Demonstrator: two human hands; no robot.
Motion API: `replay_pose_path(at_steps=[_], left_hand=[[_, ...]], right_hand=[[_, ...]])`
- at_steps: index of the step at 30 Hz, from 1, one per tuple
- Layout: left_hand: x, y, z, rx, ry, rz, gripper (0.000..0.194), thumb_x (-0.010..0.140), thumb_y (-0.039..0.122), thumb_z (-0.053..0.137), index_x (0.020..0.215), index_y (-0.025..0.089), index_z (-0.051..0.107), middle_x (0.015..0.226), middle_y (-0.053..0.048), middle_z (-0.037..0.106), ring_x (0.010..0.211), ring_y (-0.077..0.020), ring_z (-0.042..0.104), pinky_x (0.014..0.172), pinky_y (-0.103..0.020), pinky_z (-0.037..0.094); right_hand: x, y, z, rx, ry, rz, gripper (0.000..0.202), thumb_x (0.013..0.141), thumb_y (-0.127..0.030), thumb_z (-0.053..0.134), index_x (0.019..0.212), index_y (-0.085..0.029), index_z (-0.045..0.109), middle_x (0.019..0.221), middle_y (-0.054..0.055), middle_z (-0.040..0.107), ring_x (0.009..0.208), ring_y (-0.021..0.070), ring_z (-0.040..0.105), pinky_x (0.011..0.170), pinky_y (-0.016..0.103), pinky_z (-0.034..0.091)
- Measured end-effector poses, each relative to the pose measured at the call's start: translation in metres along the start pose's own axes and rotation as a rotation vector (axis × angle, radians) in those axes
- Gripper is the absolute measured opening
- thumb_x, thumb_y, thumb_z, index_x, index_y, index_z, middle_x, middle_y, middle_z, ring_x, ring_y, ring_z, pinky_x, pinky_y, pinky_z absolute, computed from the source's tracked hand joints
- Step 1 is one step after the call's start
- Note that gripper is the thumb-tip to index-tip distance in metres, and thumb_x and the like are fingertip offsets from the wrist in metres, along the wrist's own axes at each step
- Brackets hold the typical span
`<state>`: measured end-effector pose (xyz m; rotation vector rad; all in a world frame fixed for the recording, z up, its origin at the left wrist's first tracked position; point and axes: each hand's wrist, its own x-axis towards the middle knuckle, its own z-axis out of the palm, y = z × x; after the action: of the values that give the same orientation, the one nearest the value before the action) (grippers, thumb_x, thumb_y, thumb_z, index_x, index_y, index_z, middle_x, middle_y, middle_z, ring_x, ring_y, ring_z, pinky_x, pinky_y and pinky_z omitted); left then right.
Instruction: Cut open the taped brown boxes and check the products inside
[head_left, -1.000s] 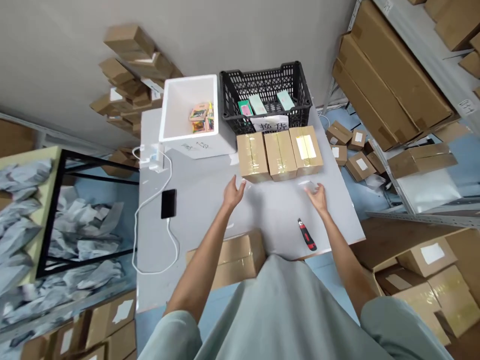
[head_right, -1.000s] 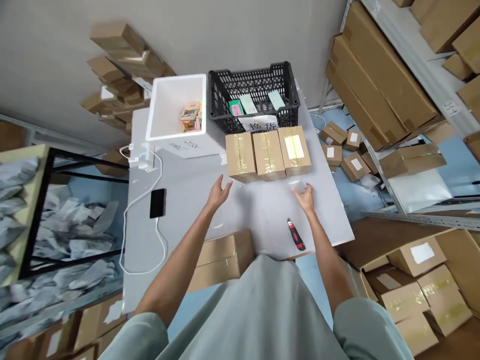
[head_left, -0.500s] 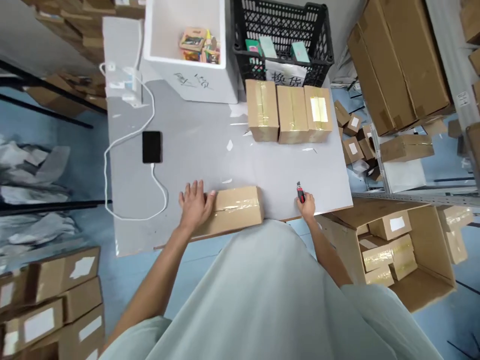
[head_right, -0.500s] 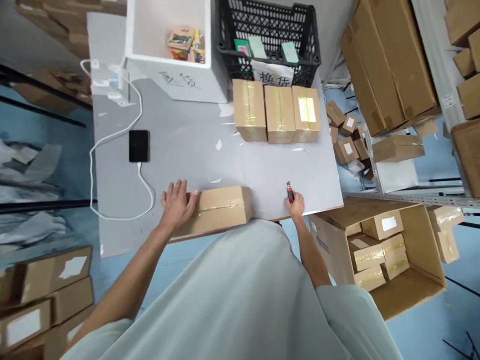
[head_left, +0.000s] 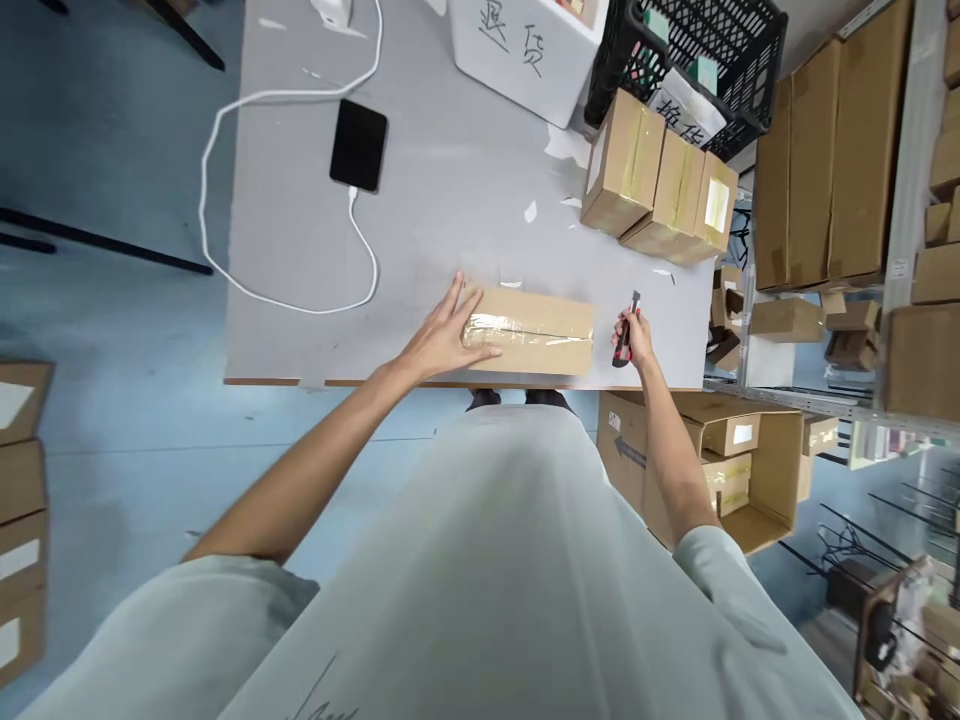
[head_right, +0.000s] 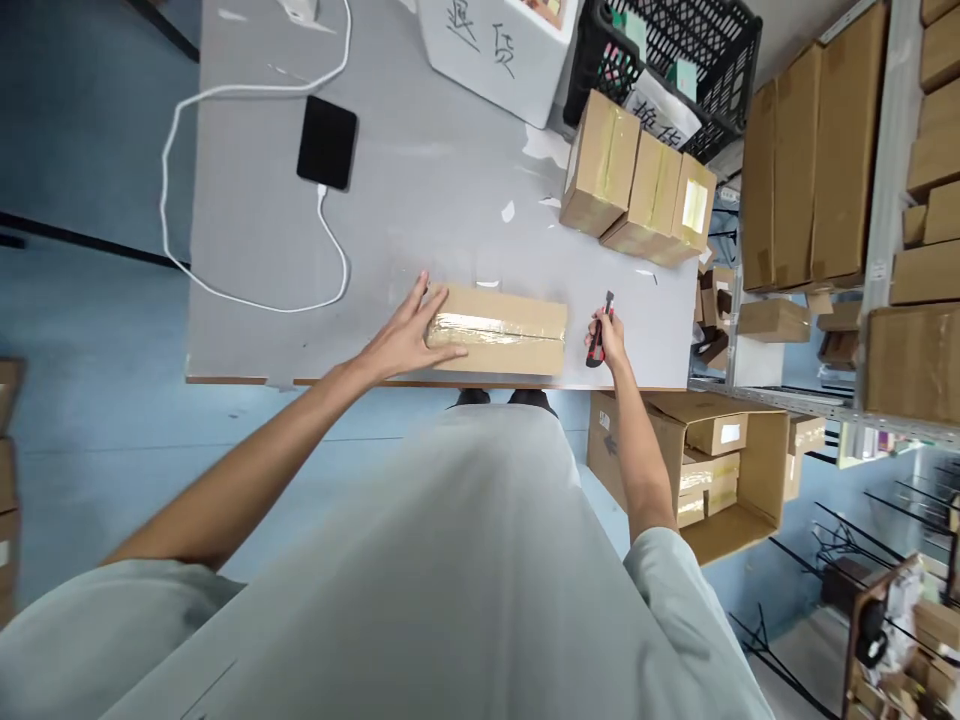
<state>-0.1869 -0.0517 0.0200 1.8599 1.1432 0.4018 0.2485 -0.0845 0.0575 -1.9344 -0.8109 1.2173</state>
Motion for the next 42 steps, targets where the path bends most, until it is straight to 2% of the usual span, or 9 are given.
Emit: replay_pose_path(at_steps=[4,7,11,15,23,30,36,38,42], left_hand=[[0.004,-0.012,-0.011,-0.081,-0.057,0.018,0.157,0.071,0.104,0.081,0.191,0.027,0.015,0.198,-0.016,-0.009,0.182,-0.0509,0.004,0.145,-0.065,0.019],[0.003,-0.020,-0.008,-0.143,-0.088,-0.008,0.157,0.071,0.098,0.088,0.191,0.030,0.012,0.198,-0.014,-0.008,0.182,-0.0510,0.004,0.145,-0.066,0.020],[0.003,-0.024,-0.002,-0.218,-0.102,-0.009,0.155,0.074,0.087,0.095,0.191,0.032,0.010,0.199,-0.013,-0.003,0.183,-0.0464,0.006,0.147,-0.061,0.018],[0.004,-0.025,0.001,-0.252,-0.099,0.034,0.149,0.079,0.081,0.095,0.191,0.031,0.010,0.199,-0.012,0.007,0.184,-0.0414,0.008,0.148,-0.056,0.014],[0.006,-0.026,0.002,-0.302,-0.110,0.061,0.147,0.081,0.079,0.095,0.191,0.030,0.011,0.199,-0.014,0.003,0.183,-0.0447,0.004,0.147,-0.059,0.017],[0.009,-0.031,0.006,-0.305,-0.123,0.070,0.147,0.079,0.078,0.096,0.191,0.034,0.011,0.199,-0.012,0.001,0.183,-0.0448,0.004,0.147,-0.059,0.018],[0.011,-0.027,0.003,-0.304,-0.152,0.031,0.150,0.078,0.077,0.098,0.191,0.034,0.009,0.199,-0.013,-0.003,0.183,-0.0447,0.002,0.147,-0.061,0.017],[0.011,-0.026,0.002,-0.305,-0.156,0.026,0.152,0.076,0.077,0.099,0.191,0.034,0.009,0.199,-0.013,-0.003,0.183,-0.0457,0.001,0.146,-0.062,0.017],[0.011,-0.027,0.001,-0.307,-0.142,0.016,0.153,0.073,0.077,0.102,0.191,0.035,0.013,0.199,-0.013,0.002,0.183,-0.0462,0.003,0.146,-0.062,0.019]], right_hand=[[-0.022,-0.058,0.035,-0.191,-0.142,-0.186,0.060,0.110,-0.088,0.048,0.108,-0.029,0.056,0.069,-0.008,0.058,0.047,0.0133,0.058,0.051,0.025,0.049],[-0.045,-0.088,0.072,-0.549,-0.303,-0.306,0.060,0.117,-0.083,0.037,0.117,-0.027,0.060,0.070,-0.006,0.064,0.053,0.0170,0.064,0.064,0.028,0.053],[-0.067,-0.108,0.127,-1.128,-0.617,-0.503,0.057,0.124,-0.066,0.034,0.128,-0.021,0.068,0.092,0.008,0.082,0.083,0.0284,0.079,0.086,0.035,0.054],[-0.072,-0.117,0.163,-1.470,-0.761,-0.608,0.058,0.127,-0.057,0.029,0.143,-0.015,0.066,0.115,0.019,0.087,0.106,0.0340,0.082,0.090,0.035,0.050],[-0.072,-0.135,0.180,-1.633,-0.846,-0.604,0.050,0.128,-0.048,0.034,0.143,-0.016,0.069,0.125,0.019,0.087,0.113,0.0325,0.082,0.086,0.033,0.048],[-0.074,-0.139,0.185,-1.675,-0.845,-0.590,0.048,0.128,-0.047,0.036,0.144,-0.016,0.068,0.127,0.020,0.085,0.116,0.0340,0.082,0.087,0.035,0.049],[-0.077,-0.140,0.196,-1.701,-0.835,-0.568,0.050,0.128,-0.047,0.036,0.143,-0.013,0.069,0.129,0.023,0.084,0.118,0.0363,0.082,0.093,0.039,0.054],[-0.081,-0.143,0.204,-1.719,-0.821,-0.563,0.047,0.127,-0.043,0.039,0.141,-0.010,0.070,0.130,0.026,0.084,0.120,0.0375,0.082,0.095,0.040,0.056],[-0.085,-0.144,0.216,-1.772,-0.791,-0.580,0.036,0.123,-0.022,0.043,0.133,-0.006,0.074,0.130,0.029,0.083,0.123,0.0410,0.081,0.099,0.045,0.060]])
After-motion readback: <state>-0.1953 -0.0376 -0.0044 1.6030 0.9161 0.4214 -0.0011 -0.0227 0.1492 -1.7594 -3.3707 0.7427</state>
